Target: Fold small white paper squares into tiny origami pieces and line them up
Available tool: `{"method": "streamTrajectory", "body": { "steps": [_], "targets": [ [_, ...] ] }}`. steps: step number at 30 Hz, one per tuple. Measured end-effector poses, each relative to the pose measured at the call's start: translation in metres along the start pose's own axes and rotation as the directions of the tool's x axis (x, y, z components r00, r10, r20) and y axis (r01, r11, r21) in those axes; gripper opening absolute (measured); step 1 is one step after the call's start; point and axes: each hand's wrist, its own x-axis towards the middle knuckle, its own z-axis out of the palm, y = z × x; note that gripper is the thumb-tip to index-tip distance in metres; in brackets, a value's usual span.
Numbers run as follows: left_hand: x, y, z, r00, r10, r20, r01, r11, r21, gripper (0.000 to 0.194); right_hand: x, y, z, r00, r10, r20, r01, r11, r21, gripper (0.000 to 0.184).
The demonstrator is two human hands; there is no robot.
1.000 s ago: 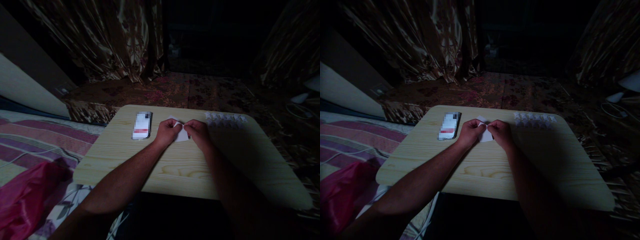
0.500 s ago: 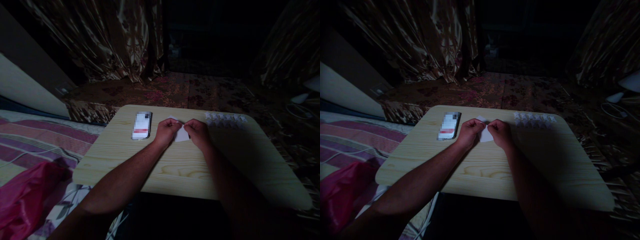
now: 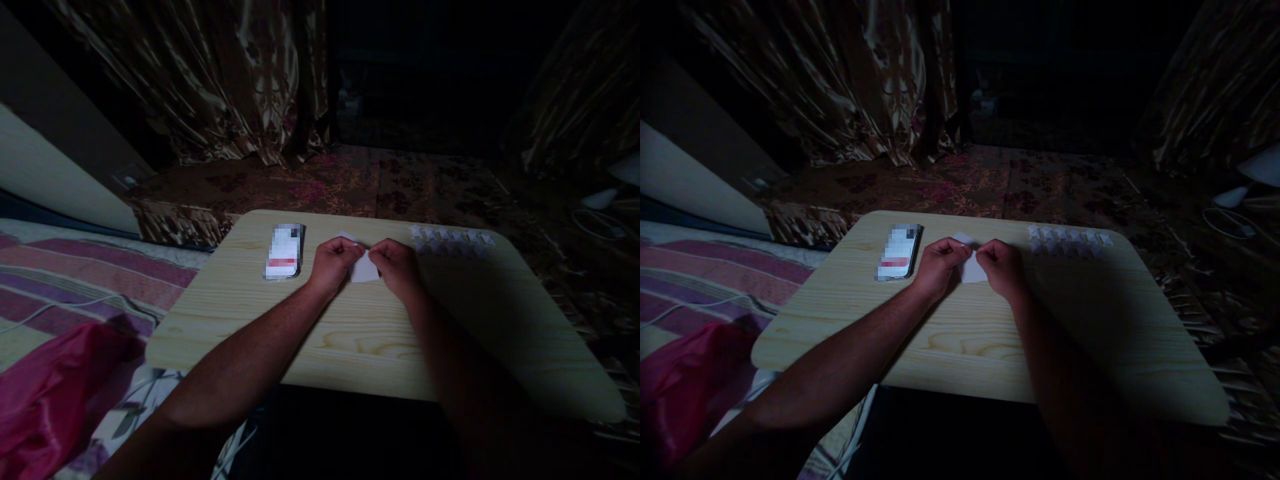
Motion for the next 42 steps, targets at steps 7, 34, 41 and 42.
{"method": "streamTrajectory", "body": {
  "steps": [7,34,41,42],
  "targets": [
    [-0.0002,-0.0001,0.0013,1.0,0.013,0.029,-0.011,0.999,-0.052,0.025,-0.0014,-0.0032,0.0004,0.999,-0.02,-0.044,0.019,0.999,-0.033,0.016],
    [0.0007,-0.0009,-0.0045,0.996,0.027,0.081,-0.041,0.984,0.174,0.019,-0.0045,-0.0047,0.0029,0.994,-0.097,-0.052,0.089,0.987,-0.13,0.014],
    [0.0009,-0.0012,-0.0044,0.994,0.019,0.106,-0.033,0.991,0.132,0.018,-0.0046,-0.0027,0.0031,0.998,-0.067,-0.011,0.066,0.993,-0.098,0.014],
    [0.0009,-0.0009,-0.0042,0.993,0.028,0.116,-0.044,0.989,0.141,0.018,-0.0047,-0.003,0.0031,0.997,-0.071,-0.018,0.069,0.992,-0.104,0.014]
  ]
}}
